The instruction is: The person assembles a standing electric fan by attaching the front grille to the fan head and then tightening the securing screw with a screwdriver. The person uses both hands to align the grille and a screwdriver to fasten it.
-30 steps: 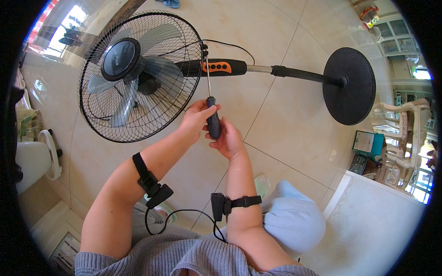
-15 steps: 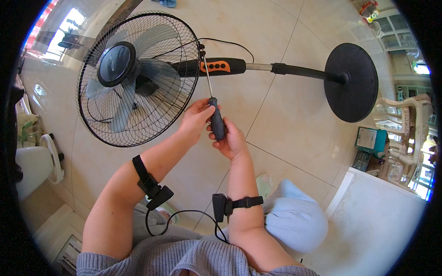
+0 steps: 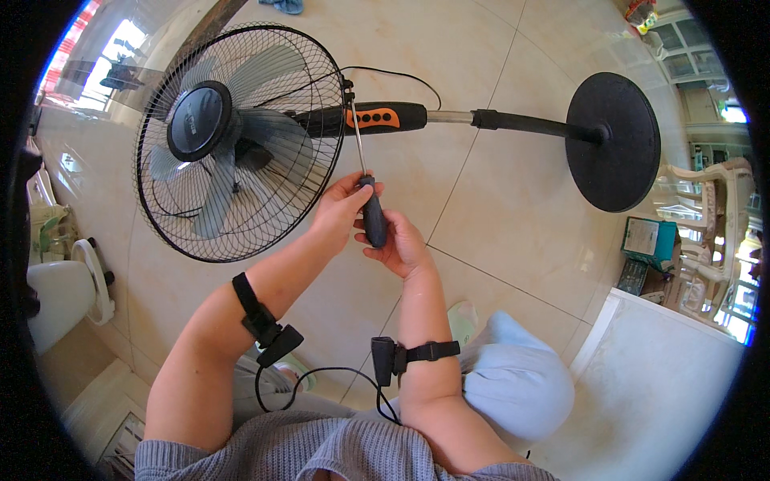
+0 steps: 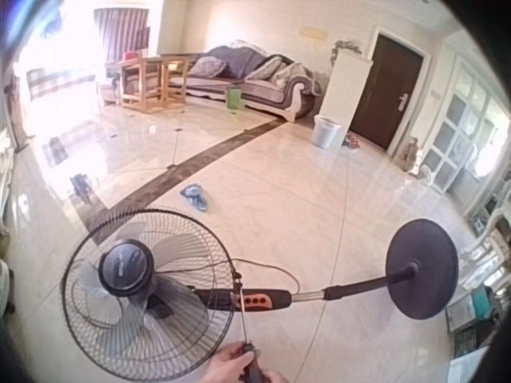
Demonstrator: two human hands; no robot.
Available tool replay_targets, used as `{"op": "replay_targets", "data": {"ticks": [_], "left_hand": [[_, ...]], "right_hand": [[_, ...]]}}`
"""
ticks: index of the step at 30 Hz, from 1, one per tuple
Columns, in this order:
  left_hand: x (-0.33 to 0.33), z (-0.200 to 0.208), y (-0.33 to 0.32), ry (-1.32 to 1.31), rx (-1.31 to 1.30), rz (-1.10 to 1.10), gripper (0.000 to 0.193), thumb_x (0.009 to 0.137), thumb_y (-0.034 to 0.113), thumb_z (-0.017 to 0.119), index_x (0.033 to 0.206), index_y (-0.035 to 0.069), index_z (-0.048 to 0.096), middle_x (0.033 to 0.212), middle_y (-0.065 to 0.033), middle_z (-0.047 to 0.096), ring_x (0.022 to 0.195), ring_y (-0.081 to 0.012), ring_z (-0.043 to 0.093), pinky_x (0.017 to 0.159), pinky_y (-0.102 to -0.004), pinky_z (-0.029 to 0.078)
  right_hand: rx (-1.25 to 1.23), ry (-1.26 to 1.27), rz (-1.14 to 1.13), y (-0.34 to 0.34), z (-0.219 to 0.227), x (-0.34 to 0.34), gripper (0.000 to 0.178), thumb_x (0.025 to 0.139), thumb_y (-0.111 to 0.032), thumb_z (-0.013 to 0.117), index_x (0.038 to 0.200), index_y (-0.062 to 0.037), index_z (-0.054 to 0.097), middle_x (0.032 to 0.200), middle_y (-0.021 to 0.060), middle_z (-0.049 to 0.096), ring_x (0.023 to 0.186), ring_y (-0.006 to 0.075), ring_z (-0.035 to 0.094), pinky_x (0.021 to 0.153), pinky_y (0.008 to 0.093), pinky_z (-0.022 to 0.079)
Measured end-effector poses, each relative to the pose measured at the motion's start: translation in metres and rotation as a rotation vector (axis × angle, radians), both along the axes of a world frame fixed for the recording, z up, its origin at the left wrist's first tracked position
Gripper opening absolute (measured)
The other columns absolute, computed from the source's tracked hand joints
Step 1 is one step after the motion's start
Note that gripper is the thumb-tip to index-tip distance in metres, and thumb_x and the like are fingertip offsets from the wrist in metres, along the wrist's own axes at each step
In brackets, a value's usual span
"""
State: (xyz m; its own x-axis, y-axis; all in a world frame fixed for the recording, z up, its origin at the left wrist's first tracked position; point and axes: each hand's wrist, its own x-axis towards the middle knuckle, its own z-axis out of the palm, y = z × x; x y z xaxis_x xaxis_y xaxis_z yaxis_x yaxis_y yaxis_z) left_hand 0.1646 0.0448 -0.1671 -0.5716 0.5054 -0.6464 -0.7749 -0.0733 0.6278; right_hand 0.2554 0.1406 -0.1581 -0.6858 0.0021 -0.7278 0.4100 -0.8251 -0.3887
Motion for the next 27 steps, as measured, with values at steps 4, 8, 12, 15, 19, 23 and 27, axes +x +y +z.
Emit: {"op": "replay_targets", "data": {"ticks": [4, 8, 12, 15, 19, 23, 27], "left_hand": [[-0.002, 0.001, -0.001, 0.010, 0.029, 0.014, 0.039, 0.082, 0.012, 0.057, 0.119, 0.004, 0.045, 0.100, -0.0060, 0.059, 0.084, -0.0107, 0.053, 0.068, -0.0236, 0.044], [0.003, 0.006, 0.003, 0.108, -0.129, -0.010, 0.044, 0.080, 0.013, 0.061, 0.119, 0.002, 0.043, 0.100, -0.0073, 0.059, 0.085, -0.0112, 0.054, 0.070, -0.0243, 0.044], [0.003, 0.007, 0.004, 0.105, -0.175, 0.028, 0.044, 0.080, 0.013, 0.061, 0.118, 0.001, 0.043, 0.101, -0.0087, 0.059, 0.088, -0.0127, 0.055, 0.070, -0.0256, 0.045], [0.002, 0.004, 0.003, 0.052, -0.062, 0.044, 0.040, 0.082, 0.010, 0.058, 0.118, 0.001, 0.042, 0.101, -0.0095, 0.059, 0.091, -0.0140, 0.055, 0.071, -0.0262, 0.046], [0.004, -0.003, 0.002, 0.009, -0.020, 0.058, 0.035, 0.085, 0.007, 0.051, 0.119, 0.001, 0.041, 0.101, -0.0093, 0.059, 0.092, -0.0149, 0.056, 0.076, -0.0262, 0.045], [0.003, -0.009, 0.002, 0.017, 0.049, 0.094, 0.035, 0.086, 0.004, 0.048, 0.121, 0.001, 0.039, 0.102, -0.0099, 0.058, 0.096, -0.0169, 0.055, 0.081, -0.0273, 0.043], [0.006, -0.010, 0.001, -0.022, 0.080, 0.119, 0.036, 0.086, 0.002, 0.047, 0.121, 0.001, 0.038, 0.102, -0.0113, 0.058, 0.098, -0.0179, 0.054, 0.085, -0.0275, 0.041]], "right_hand": [[0.015, 0.091, -0.015, 0.001, -0.010, 0.004, 0.028, 0.086, -0.025, 0.052, 0.106, -0.0050, 0.051, 0.094, 0.0077, 0.060, 0.080, 0.0164, 0.059, 0.054, 0.0255, 0.051], [0.170, 0.051, -0.011, -0.004, -0.019, 0.003, 0.026, 0.086, -0.024, 0.051, 0.106, -0.0067, 0.050, 0.096, 0.0062, 0.059, 0.081, 0.0168, 0.058, 0.059, 0.0279, 0.050], [0.223, 0.045, 0.024, -0.005, -0.016, 0.003, 0.026, 0.086, -0.025, 0.052, 0.107, -0.0097, 0.048, 0.098, 0.0040, 0.057, 0.087, 0.0174, 0.057, 0.064, 0.0315, 0.050], [0.092, 0.050, -0.015, -0.002, -0.012, 0.003, 0.027, 0.086, -0.026, 0.052, 0.108, -0.0108, 0.047, 0.098, 0.0034, 0.056, 0.089, 0.0171, 0.055, 0.066, 0.0328, 0.050], [0.140, 0.058, 0.034, -0.005, -0.009, 0.000, 0.026, 0.087, -0.027, 0.051, 0.107, -0.0104, 0.048, 0.099, 0.0035, 0.055, 0.090, 0.0162, 0.054, 0.070, 0.0337, 0.049], [0.713, -0.096, 0.198, 0.006, -0.001, -0.018, 0.024, 0.086, -0.025, 0.051, 0.104, -0.0083, 0.050, 0.101, 0.0035, 0.054, 0.094, 0.0153, 0.052, 0.076, 0.0326, 0.047], [1.083, 0.186, -0.013, 0.031, 0.007, -0.062, 0.030, 0.081, -0.013, 0.055, 0.109, -0.0040, 0.050, 0.106, 0.0072, 0.054, 0.097, 0.0186, 0.051, 0.082, 0.0309, 0.043]]}}
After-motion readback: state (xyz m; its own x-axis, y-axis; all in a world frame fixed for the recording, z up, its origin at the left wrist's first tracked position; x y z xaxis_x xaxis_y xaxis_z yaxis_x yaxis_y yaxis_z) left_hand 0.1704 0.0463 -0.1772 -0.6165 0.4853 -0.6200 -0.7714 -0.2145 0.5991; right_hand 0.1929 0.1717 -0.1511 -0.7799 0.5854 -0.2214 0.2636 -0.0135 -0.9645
